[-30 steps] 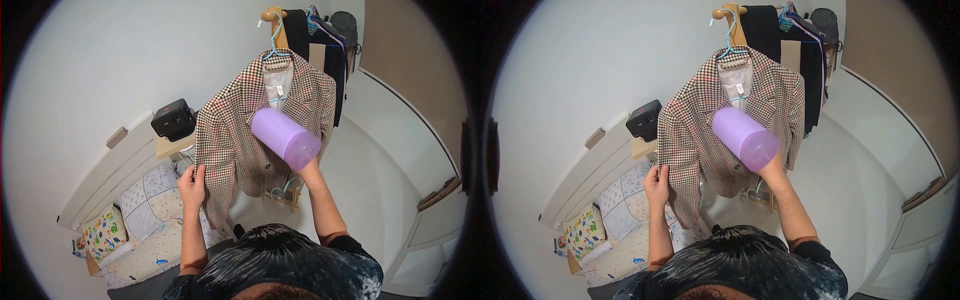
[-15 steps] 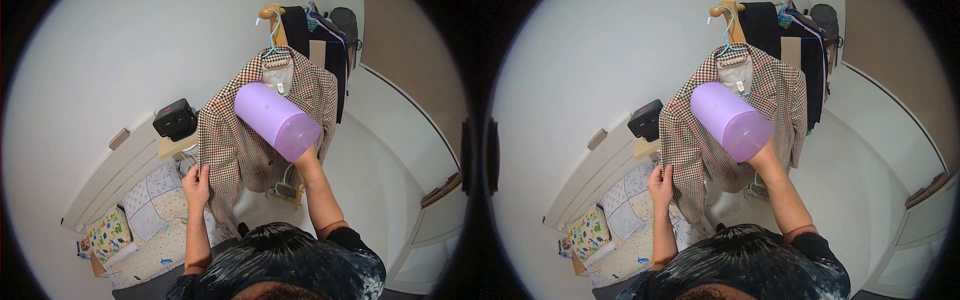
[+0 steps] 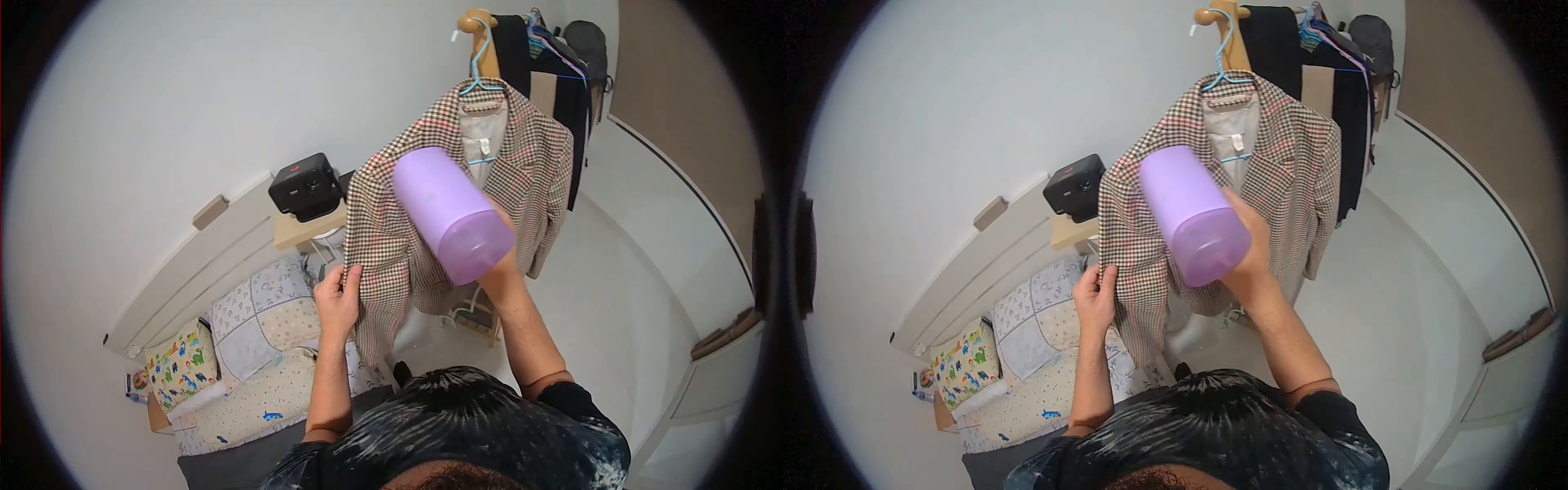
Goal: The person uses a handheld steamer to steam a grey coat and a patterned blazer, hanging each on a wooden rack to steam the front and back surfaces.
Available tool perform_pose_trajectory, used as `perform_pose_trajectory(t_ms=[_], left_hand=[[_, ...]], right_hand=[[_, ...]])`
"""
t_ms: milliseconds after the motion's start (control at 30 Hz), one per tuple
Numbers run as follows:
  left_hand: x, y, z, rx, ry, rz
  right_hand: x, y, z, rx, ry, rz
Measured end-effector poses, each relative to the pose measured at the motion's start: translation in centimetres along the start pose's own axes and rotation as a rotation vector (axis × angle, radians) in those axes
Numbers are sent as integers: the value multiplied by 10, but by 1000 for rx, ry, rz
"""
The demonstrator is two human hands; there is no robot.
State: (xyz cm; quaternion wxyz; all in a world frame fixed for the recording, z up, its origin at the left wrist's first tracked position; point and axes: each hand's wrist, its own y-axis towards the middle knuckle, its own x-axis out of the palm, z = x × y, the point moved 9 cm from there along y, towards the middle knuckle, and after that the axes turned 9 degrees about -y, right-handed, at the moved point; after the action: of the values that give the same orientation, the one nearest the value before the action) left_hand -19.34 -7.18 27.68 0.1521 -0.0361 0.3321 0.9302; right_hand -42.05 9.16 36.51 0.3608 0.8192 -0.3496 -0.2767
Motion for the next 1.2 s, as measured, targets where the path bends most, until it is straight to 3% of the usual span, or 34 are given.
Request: perform_pose_trajectory(t_ms=[100,167,300,367,500,600,700,767,867,1000,1067,1200], left_hand=[[-7,-1,-8,3,-18,12],[-5,-2,-6,-3,-53,3],[-4,-2,-4,-14,-22,-17],[-3,-4,-4,-14,-35,-11],[-5,-5,-3,-19,-26,-16],[-5,-7,-1,-30,-26,-36],[0,-12,-1,-28,-123,-44],[11,-19,-6,-105,-21,-178],[10,-25,-13,-102,59,-169],[-1,-29,-28,-90,144,-172],[-5,-33,-30,-164,103,-160],[-4,-40,-45,-299,-28,-147]], right_hand=[[-7,1,9,140,-9,78],[-12,7,-14,-14,-294,80],[8,-8,0,130,-30,-13],[17,-14,-7,-24,-109,-14],[12,-9,-16,-69,-176,-14],[-1,-5,-8,52,-172,62],[2,-5,-10,-56,-308,36],[12,-12,-7,-13,-253,-21],[42,-32,9,92,-38,-195],[56,-41,2,-47,-213,-187],[51,-35,8,70,-163,-181],[32,-24,17,112,-105,-69]])
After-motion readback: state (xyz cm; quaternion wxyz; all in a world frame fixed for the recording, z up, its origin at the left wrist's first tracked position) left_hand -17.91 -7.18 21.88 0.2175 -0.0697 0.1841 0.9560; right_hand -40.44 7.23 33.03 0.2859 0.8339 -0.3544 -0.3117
